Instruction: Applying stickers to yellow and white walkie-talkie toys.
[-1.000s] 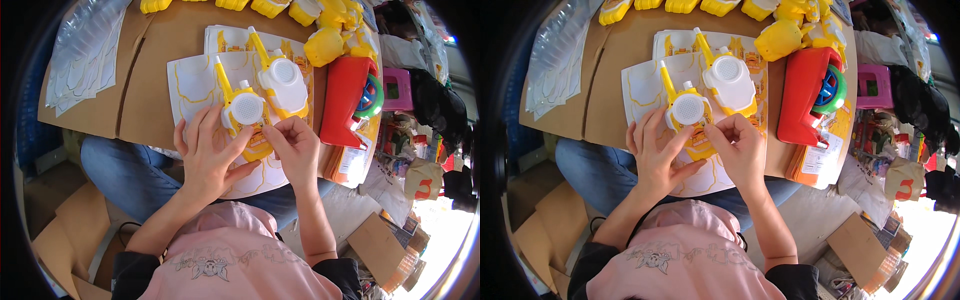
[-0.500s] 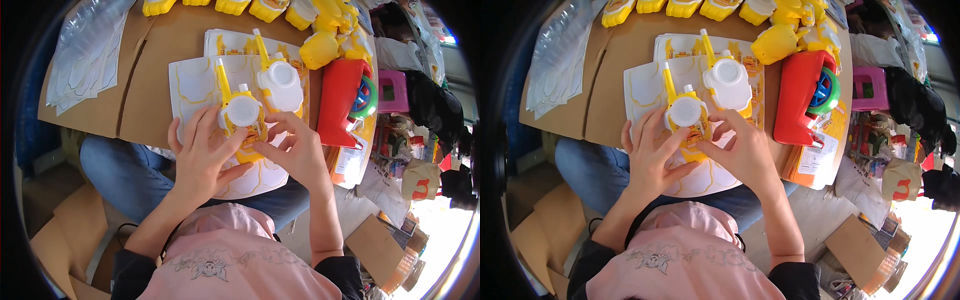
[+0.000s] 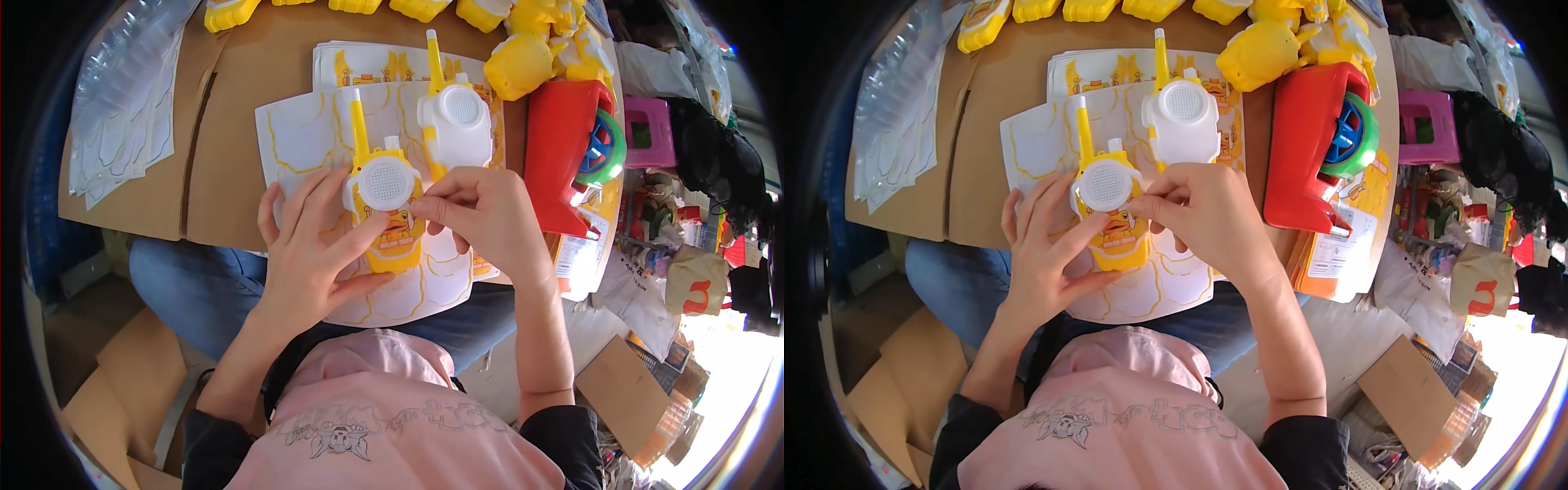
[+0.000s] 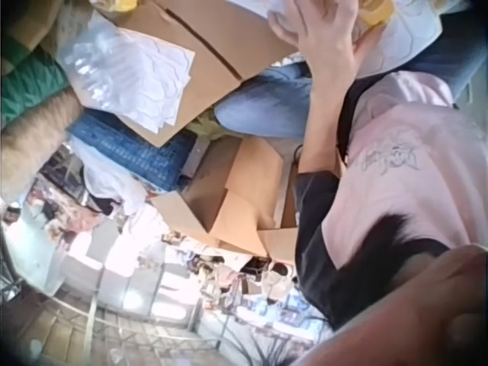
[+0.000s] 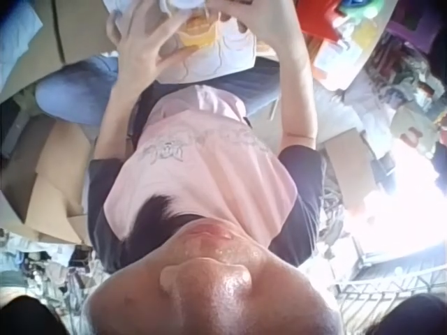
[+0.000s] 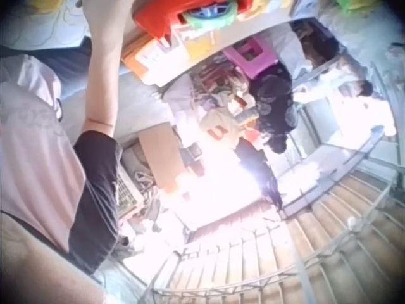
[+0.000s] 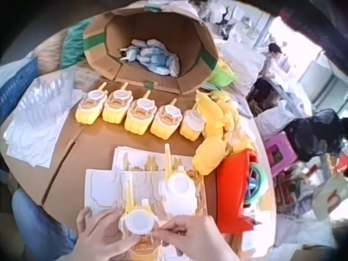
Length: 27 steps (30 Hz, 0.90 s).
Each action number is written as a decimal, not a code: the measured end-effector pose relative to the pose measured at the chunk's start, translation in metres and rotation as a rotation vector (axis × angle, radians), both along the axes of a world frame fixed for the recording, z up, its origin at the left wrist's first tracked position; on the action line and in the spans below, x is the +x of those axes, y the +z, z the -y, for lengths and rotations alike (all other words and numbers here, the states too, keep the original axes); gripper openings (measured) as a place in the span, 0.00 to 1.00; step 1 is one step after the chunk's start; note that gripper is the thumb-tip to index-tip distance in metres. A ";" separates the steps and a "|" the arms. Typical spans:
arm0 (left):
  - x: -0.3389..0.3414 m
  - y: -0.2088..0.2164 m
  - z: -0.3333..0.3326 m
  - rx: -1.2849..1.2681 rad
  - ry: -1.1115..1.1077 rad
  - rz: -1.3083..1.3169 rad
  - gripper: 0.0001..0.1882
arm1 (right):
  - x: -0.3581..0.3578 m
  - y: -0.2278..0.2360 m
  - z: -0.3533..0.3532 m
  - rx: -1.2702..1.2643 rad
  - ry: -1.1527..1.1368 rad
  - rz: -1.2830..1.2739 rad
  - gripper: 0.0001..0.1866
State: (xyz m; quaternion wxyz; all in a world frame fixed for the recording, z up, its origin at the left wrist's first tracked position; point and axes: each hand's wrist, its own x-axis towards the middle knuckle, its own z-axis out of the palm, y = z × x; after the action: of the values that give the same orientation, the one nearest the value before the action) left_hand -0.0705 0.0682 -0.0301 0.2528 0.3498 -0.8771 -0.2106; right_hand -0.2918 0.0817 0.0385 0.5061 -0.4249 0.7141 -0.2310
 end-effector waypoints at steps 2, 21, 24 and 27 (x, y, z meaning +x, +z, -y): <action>0.000 0.000 0.000 0.016 -0.001 0.003 0.31 | -0.002 -0.002 -0.001 -0.094 0.090 -0.110 0.09; 0.000 0.007 -0.001 -0.002 0.032 0.017 0.31 | 0.007 0.008 -0.011 -0.641 0.413 -0.511 0.05; 0.000 0.008 -0.001 -0.006 0.020 0.024 0.31 | 0.009 0.011 -0.020 -0.666 0.475 -0.586 0.05; 0.000 0.008 -0.003 -0.016 0.022 0.016 0.30 | 0.004 -0.002 -0.013 -0.780 0.420 -0.626 0.04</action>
State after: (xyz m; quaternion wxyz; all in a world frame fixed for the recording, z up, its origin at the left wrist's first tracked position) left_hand -0.0704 0.0712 -0.0223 0.2508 0.3592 -0.8768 -0.1982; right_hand -0.2874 0.0947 0.0370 0.1090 -0.7633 0.5917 -0.2351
